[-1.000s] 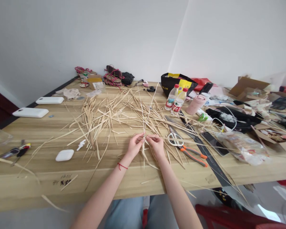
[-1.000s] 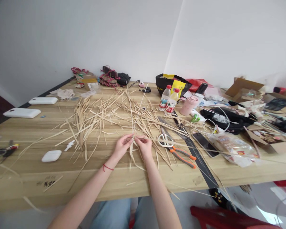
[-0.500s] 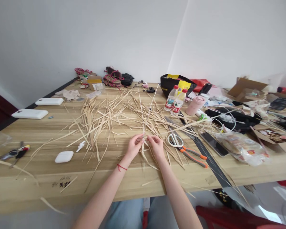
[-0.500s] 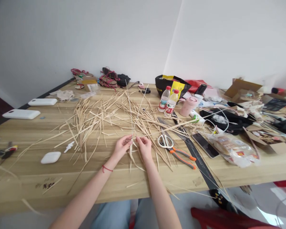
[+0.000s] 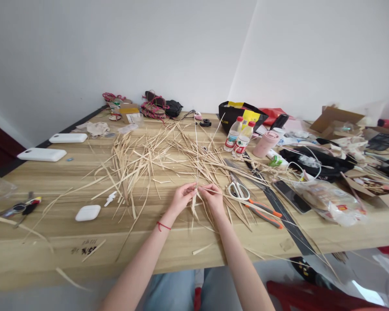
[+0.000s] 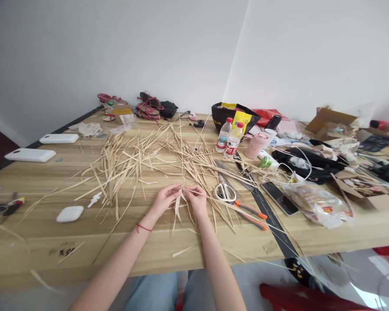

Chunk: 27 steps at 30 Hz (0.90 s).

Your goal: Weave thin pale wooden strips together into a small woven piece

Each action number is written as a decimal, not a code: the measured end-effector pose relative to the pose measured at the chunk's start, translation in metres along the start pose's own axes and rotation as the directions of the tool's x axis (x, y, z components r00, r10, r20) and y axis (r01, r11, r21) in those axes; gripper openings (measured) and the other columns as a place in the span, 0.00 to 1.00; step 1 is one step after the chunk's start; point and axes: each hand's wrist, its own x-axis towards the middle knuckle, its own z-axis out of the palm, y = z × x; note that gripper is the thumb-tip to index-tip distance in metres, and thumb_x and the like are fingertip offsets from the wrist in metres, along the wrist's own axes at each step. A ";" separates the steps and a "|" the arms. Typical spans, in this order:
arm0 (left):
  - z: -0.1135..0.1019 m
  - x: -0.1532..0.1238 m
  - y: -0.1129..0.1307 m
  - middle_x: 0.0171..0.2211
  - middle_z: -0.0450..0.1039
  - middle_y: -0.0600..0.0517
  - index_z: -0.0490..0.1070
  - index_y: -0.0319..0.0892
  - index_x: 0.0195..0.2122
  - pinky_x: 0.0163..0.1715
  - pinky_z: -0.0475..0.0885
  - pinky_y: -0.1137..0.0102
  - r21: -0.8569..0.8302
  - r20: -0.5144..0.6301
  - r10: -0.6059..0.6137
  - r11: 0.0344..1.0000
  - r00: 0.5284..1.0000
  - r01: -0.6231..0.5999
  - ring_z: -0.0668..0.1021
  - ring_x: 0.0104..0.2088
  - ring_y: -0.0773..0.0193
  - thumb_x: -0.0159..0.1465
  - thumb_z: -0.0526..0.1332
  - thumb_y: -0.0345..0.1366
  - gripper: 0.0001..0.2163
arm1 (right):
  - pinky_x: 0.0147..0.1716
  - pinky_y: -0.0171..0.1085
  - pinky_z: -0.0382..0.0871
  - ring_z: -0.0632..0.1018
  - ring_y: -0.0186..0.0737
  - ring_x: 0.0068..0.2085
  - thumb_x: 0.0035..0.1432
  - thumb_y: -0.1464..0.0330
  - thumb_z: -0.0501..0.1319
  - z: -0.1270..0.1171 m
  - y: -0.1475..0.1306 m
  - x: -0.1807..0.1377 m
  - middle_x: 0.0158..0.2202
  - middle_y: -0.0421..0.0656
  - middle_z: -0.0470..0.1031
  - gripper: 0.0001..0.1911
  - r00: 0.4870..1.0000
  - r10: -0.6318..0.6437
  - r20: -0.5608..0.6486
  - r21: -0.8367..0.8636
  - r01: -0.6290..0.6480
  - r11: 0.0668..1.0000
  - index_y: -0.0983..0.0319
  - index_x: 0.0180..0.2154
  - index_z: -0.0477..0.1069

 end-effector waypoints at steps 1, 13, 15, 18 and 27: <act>-0.001 0.000 0.001 0.39 0.76 0.46 0.73 0.39 0.48 0.40 0.73 0.67 -0.008 0.009 -0.010 1.000 1.000 0.010 0.77 0.38 0.62 0.53 0.67 0.37 0.20 | 0.37 0.39 0.69 0.76 0.38 0.31 0.39 0.63 0.71 0.000 -0.001 0.000 0.28 0.41 0.77 0.13 1.000 -0.004 0.006 0.000 0.004 1.000 0.61 0.23 0.70; 0.000 -0.005 0.009 0.41 0.77 0.45 0.74 0.39 0.47 0.43 0.73 0.64 -0.038 0.060 -0.070 0.997 0.996 0.072 0.77 0.40 0.60 0.53 0.67 0.37 0.19 | 0.33 0.37 0.70 0.77 0.38 0.30 0.34 0.63 0.74 -0.005 0.004 0.005 0.29 0.40 0.77 0.20 0.979 0.140 0.149 0.148 -0.162 0.976 0.59 0.31 0.69; 0.000 -0.006 0.010 0.42 0.77 0.45 0.74 0.39 0.46 0.44 0.72 0.64 -0.035 0.070 -0.074 0.996 0.995 0.077 0.77 0.41 0.60 0.53 0.67 0.37 0.19 | 0.32 0.37 0.70 0.77 0.38 0.29 0.35 0.64 0.74 -0.007 0.005 0.005 0.29 0.39 0.78 0.19 0.975 0.158 0.155 0.154 -0.182 0.971 0.59 0.31 0.70; 0.000 -0.006 0.013 0.44 0.77 0.45 0.74 0.39 0.46 0.45 0.72 0.64 -0.038 0.084 -0.070 0.997 0.994 0.073 0.77 0.43 0.59 0.53 0.67 0.37 0.18 | 0.32 0.37 0.71 0.77 0.38 0.29 0.34 0.64 0.74 -0.009 0.006 0.006 0.30 0.40 0.78 0.19 0.970 0.178 0.164 0.148 -0.203 0.968 0.59 0.30 0.71; 0.000 -0.007 0.014 0.46 0.76 0.44 0.74 0.39 0.46 0.45 0.72 0.64 -0.056 0.090 -0.084 0.994 0.992 0.090 0.77 0.44 0.58 0.53 0.67 0.36 0.19 | 0.32 0.36 0.70 0.77 0.38 0.30 0.33 0.64 0.74 -0.010 0.005 0.006 0.31 0.41 0.79 0.18 0.963 0.193 0.188 0.118 -0.217 0.969 0.60 0.29 0.72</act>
